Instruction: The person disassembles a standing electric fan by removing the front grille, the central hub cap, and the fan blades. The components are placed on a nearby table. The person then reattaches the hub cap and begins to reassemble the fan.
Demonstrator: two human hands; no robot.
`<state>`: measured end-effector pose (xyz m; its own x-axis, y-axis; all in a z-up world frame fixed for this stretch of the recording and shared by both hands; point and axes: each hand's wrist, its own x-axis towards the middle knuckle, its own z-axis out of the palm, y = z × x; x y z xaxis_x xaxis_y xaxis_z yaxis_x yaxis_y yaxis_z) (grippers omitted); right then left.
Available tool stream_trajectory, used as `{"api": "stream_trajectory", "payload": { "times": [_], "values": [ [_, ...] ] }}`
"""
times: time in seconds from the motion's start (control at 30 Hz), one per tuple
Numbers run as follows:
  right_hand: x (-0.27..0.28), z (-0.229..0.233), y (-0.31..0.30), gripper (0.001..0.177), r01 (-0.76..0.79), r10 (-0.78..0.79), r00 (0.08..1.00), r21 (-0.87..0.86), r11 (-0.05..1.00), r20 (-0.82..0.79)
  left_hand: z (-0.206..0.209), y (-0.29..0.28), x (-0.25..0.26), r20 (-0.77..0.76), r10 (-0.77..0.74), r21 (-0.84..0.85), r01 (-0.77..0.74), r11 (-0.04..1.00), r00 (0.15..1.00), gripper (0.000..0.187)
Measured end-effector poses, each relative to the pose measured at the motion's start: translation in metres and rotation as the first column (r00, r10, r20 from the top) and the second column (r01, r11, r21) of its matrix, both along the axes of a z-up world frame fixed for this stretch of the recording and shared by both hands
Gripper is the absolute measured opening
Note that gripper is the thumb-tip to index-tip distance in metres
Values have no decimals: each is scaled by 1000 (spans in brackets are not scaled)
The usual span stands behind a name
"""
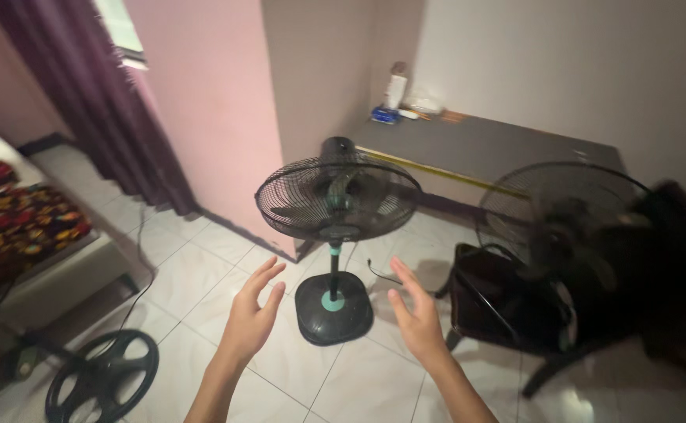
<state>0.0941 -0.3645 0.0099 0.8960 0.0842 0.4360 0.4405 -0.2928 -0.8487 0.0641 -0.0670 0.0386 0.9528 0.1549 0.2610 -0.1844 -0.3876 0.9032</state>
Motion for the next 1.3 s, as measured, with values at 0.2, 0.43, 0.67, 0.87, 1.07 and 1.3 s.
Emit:
{"api": "stream_trajectory", "payload": {
  "times": [0.2,0.43,0.67,0.87,1.07,1.3],
  "values": [
    [65,12,-13,49,-102,102,994,13,995,35,13,-29,40,84,100,45,-104,994,991,40],
    [110,27,-24,40,-159,161,968,-25,987,194,3,-67,73,273,201,89,-233,968,941,48],
    [148,44,-12,38,-200,215,924,-80,976,315,8,-82,110,285,187,116,-228,967,940,66],
    [192,69,-7,33,4,50,855,-104,995,517,10,-61,144,349,214,124,-271,955,913,73],
    [239,95,-8,45,-144,315,831,-371,918,458,12,-74,165,416,240,216,-352,911,877,76],
    [299,108,-4,46,-493,534,806,-210,844,256,28,-70,187,328,364,259,-453,853,872,67]
  ]
}}
